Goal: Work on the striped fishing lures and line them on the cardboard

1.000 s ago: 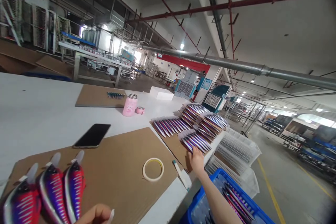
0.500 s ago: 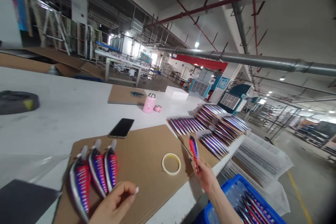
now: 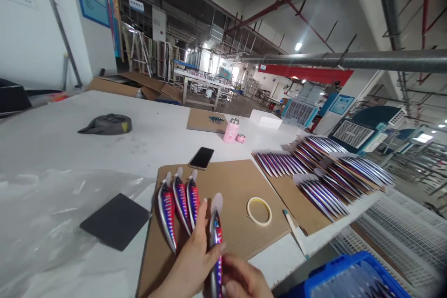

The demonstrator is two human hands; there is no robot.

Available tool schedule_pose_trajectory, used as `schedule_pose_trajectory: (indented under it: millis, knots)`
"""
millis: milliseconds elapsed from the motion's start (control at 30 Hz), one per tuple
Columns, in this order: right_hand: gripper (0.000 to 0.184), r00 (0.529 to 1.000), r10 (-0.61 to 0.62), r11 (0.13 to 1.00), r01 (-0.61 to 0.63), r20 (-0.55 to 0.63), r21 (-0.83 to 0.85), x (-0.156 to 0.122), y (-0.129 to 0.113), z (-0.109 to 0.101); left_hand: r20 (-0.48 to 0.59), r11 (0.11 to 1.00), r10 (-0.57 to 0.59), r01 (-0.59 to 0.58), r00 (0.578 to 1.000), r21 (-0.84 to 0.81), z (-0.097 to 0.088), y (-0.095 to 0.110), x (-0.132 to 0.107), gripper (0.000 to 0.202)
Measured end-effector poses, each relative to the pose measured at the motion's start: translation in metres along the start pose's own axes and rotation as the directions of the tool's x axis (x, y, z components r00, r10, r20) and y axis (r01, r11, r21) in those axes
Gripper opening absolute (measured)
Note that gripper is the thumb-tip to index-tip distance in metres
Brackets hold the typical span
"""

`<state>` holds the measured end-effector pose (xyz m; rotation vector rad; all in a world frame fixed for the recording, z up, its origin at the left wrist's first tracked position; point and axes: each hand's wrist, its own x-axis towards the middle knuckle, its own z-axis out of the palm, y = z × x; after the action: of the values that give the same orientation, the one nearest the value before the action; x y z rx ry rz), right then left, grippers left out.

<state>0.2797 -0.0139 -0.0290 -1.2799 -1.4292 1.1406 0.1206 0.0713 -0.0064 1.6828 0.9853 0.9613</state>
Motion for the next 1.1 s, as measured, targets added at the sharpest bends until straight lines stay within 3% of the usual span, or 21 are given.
schedule_pose_trajectory:
  millis: [167, 300, 367, 500, 633, 867, 1100]
  knots:
    - [0.038, 0.95, -0.06, 0.986, 0.008, -0.307, -0.166, 0.049, -0.019, -0.011, 0.136, 0.985, -0.09, 0.068, 0.987, 0.161, 0.004, 0.009, -0.008, 0.089]
    - [0.03, 0.983, -0.093, 0.985, 0.067, -0.159, -0.16, 0.075, -0.019, -0.007, 0.23, 0.943, -0.169, 0.089, 0.958, 0.321, 0.001, 0.023, -0.012, 0.091]
    - [0.03, 0.991, -0.103, 0.982, 0.088, -0.083, -0.169, 0.076, -0.02, -0.006, 0.215, 0.907, -0.194, 0.091, 0.957, 0.412, -0.005, 0.026, -0.009, 0.084]
    - [0.034, 0.993, -0.11, 0.974, 0.117, 0.044, -0.192, 0.07, -0.03, -0.011, 0.142, 0.902, -0.087, 0.017, 0.986, 0.431, -0.014, 0.015, 0.001, 0.064]
    - [0.05, 0.973, -0.149, 0.955, 0.187, 0.176, -0.228, 0.065, -0.045, -0.015, 0.202, 0.904, 0.007, -0.093, 0.979, 0.416, -0.016, -0.002, 0.007, 0.064]
    - [0.048, 0.972, -0.144, 0.952, 0.188, 0.188, -0.242, 0.065, -0.047, -0.02, 0.236, 0.848, -0.021, -0.108, 0.972, 0.518, -0.016, 0.001, 0.017, 0.06]
    - [0.019, 0.988, -0.128, 0.975, 0.142, 0.088, -0.172, 0.075, -0.032, -0.017, 0.136, 0.916, -0.054, -0.006, 0.989, 0.402, -0.009, 0.001, 0.015, 0.059]
